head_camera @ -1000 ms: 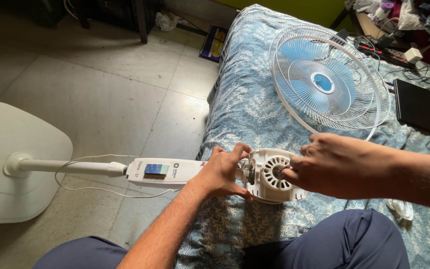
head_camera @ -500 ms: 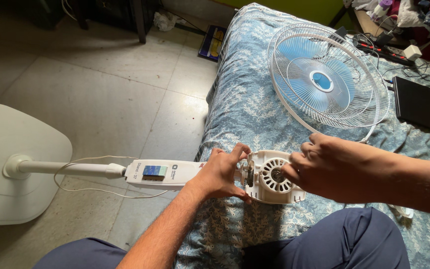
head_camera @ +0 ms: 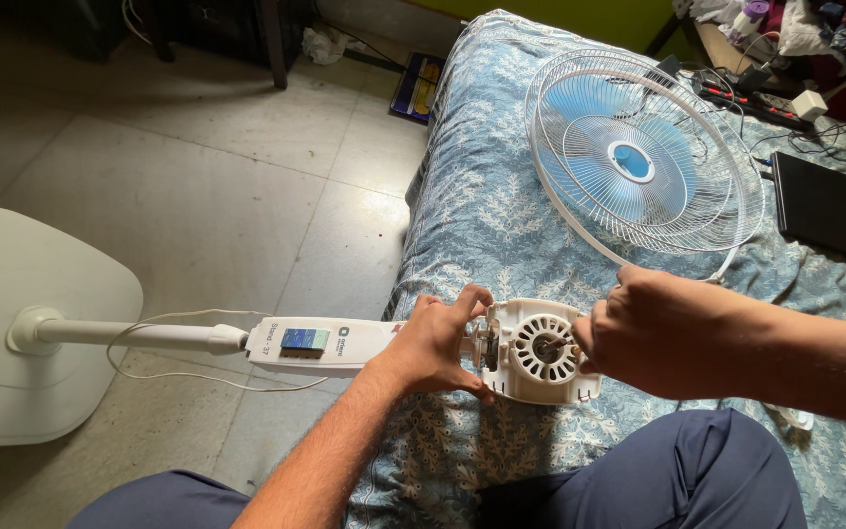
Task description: The person sits on the floor and uses a screwdriver to loosen and tighten screws on the motor housing of a disassembled electric fan. The fan cage and blades rest on a nearby bed while the person works on the motor unit.
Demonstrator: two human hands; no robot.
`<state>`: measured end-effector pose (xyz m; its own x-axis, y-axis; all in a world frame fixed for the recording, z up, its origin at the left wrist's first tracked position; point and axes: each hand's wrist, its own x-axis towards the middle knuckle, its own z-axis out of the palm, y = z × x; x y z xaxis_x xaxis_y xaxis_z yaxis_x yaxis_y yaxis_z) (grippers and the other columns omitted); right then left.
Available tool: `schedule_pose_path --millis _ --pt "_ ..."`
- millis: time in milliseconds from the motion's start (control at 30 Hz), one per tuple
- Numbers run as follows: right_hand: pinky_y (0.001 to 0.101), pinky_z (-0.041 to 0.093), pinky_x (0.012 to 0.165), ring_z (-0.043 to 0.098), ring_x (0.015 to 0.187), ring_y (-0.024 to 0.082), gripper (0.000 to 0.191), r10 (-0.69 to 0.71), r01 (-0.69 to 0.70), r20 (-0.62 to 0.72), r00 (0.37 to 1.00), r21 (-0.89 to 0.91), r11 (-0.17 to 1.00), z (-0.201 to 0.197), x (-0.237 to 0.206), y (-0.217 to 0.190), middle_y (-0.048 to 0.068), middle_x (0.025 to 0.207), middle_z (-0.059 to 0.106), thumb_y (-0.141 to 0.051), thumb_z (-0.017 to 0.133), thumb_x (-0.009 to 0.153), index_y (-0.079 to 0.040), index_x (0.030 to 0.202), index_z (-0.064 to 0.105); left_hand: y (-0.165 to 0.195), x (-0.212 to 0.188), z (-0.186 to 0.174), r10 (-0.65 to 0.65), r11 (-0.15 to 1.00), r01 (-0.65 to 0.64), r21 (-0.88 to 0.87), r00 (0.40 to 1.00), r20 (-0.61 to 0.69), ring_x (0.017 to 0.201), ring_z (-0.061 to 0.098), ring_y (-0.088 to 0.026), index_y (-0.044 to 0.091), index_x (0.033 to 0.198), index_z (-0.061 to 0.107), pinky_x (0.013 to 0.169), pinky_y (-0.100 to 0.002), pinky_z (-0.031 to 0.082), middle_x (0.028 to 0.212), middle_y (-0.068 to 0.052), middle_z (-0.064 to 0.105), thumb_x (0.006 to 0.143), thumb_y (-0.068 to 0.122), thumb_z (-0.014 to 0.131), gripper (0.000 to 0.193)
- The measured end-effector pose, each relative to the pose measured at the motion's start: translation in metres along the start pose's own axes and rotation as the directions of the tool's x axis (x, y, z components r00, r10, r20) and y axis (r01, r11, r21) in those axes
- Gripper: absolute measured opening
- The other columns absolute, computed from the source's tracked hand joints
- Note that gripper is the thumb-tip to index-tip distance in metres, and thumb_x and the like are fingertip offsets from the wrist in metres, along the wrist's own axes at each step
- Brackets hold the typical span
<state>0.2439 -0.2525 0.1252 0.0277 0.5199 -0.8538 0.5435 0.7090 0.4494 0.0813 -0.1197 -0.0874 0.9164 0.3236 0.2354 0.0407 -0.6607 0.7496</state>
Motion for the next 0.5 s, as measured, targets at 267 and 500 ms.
schedule_pose_path --millis 267,500 --pt "0.0353 0.044 0.054 0.062 0.055 0.017 0.031 -0.084 -0.065 -0.639 0.764 -0.206 0.976 0.001 -0.002 0.004 0.003 0.064 0.06 -0.031 0.064 0.088 -0.005 0.105 0.06 0.003 0.002 -0.002 -0.019 0.999 0.019 0.03 1.0 -0.005 0.11 0.07 -0.029 0.013 0.134 0.044 0.11 -0.048 0.031 0.117 -0.015 0.076 0.04 0.079 0.086 0.122" --pt "0.0393 0.049 0.068 0.069 0.067 0.02 0.033 -0.062 0.053 -0.169 0.984 -0.059 0.997 0.001 -0.009 -0.002 0.007 0.077 0.073 -0.013 0.056 0.111 0.016 0.127 0.057 0.016 0.011 0.0 -0.124 0.984 0.131 0.118 0.99 -0.059 0.093 0.075 -0.026 0.013 0.122 0.056 0.115 -0.053 0.026 0.105 -0.01 0.08 0.048 0.093 0.073 0.111"
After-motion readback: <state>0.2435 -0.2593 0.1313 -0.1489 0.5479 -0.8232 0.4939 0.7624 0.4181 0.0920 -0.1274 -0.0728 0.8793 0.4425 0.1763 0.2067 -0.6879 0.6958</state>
